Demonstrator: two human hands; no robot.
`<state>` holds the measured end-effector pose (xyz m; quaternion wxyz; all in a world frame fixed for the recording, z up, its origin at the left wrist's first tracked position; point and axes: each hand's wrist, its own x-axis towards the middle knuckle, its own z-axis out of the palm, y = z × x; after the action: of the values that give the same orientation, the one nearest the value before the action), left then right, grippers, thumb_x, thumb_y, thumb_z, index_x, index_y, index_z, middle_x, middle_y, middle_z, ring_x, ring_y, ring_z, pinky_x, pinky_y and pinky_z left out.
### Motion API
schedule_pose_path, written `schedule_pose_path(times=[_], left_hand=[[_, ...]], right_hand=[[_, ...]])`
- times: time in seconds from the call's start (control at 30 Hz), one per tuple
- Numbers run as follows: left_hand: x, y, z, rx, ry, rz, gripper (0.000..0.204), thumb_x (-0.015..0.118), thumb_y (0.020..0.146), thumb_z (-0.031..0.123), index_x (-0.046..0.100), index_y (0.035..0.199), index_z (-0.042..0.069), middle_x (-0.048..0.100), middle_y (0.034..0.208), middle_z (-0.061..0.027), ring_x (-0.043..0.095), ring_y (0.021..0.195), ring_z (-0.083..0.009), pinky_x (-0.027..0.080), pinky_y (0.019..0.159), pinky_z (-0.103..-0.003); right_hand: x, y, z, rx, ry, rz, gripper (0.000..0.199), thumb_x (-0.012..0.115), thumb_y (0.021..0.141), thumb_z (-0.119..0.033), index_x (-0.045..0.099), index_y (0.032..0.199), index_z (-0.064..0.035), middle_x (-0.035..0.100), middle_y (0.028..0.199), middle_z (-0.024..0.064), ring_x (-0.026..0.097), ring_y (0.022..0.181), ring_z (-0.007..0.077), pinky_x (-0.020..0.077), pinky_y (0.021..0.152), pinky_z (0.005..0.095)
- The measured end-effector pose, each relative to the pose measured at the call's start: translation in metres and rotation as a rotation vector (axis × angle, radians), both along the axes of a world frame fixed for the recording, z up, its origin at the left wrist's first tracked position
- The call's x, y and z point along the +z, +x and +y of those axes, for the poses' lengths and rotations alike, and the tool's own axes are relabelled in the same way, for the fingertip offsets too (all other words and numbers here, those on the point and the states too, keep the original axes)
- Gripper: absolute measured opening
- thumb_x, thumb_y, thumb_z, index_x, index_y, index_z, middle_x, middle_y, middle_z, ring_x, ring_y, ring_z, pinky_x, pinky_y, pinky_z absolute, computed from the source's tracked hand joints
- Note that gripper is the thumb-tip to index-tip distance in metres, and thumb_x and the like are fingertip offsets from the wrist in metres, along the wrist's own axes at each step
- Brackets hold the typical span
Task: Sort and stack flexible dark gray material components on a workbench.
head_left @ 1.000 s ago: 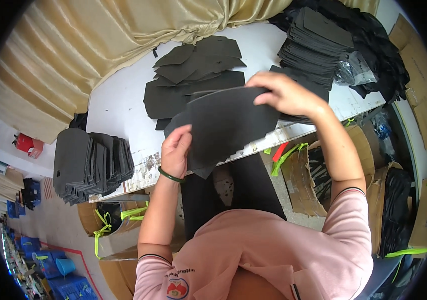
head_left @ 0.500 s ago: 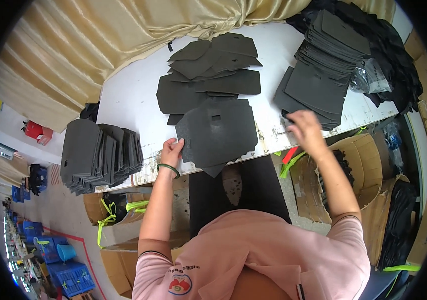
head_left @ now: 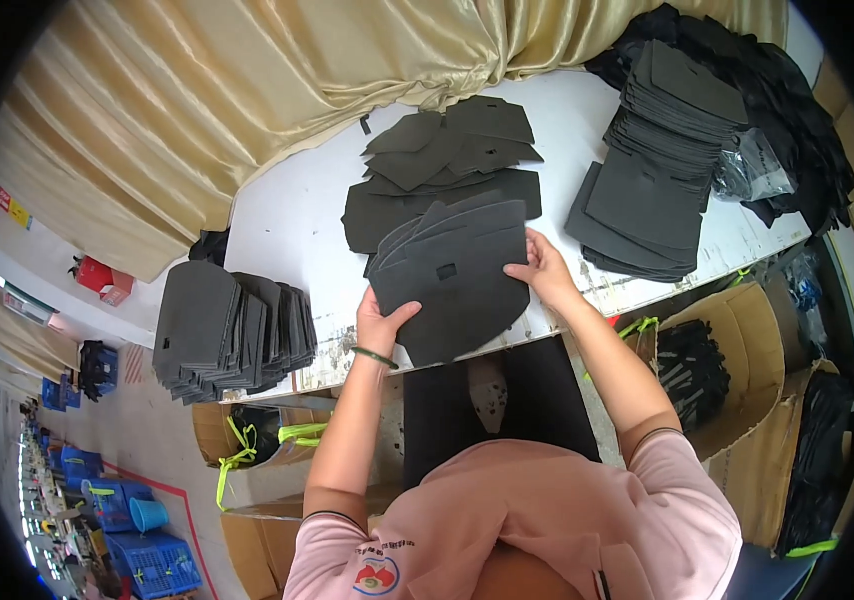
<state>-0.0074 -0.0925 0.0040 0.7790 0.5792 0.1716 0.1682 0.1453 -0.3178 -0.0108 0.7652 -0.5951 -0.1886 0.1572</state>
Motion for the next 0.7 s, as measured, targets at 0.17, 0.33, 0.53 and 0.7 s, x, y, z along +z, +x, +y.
schedule_pose_path(times=[0.17,0.33,0.53,0.7], left_hand=[[0.035,-0.010,0.005,-0.103,0.451,-0.214,0.059,0.078,0.069,-0.001,0.049,0.121,0.001,0.061,0.110,-0.0075,0.057,0.101,-0.0143,0.046,0.089,-0.029],[0.014,-0.006,0.015,-0.109,0.635,-0.181,0.073,0.082,0.067,0.007,0.041,0.128,0.002,0.057,0.116,-0.0090,0.054,0.106,-0.0168,0.045,0.092,-0.029],[0.011,-0.008,0.007,-0.147,0.482,-0.144,0.075,0.081,0.069,0.007,0.038,0.129,0.003,0.057,0.116,-0.0092,0.054,0.108,-0.0171,0.043,0.094,-0.031],[-0.003,-0.008,0.007,-0.101,0.415,-0.191,0.068,0.079,0.071,0.004,0.040,0.126,0.002,0.057,0.115,-0.0085,0.055,0.104,-0.0163,0.044,0.092,-0.030]], right_hand=[[0.020,-0.004,-0.015,-0.019,-0.098,-0.256,0.067,0.067,0.075,0.011,0.038,0.133,-0.0040,0.054,0.102,0.0001,0.050,0.087,0.0076,0.0422,0.081,0.0196],[-0.002,-0.008,-0.013,-0.053,-0.069,-0.238,0.086,0.072,0.075,0.004,0.021,0.143,-0.0057,0.047,0.129,0.0113,0.047,0.119,0.0202,0.0359,0.101,0.0337],[-0.010,-0.014,-0.018,-0.075,-0.157,-0.215,0.088,0.068,0.076,0.009,0.018,0.146,-0.0093,0.045,0.134,0.0121,0.045,0.122,0.0187,0.0389,0.099,0.0293],[-0.015,-0.024,-0.014,-0.073,-0.158,-0.241,0.082,0.071,0.076,0.003,0.025,0.143,-0.0126,0.049,0.125,0.0124,0.049,0.111,0.0188,0.0408,0.097,0.0321]])
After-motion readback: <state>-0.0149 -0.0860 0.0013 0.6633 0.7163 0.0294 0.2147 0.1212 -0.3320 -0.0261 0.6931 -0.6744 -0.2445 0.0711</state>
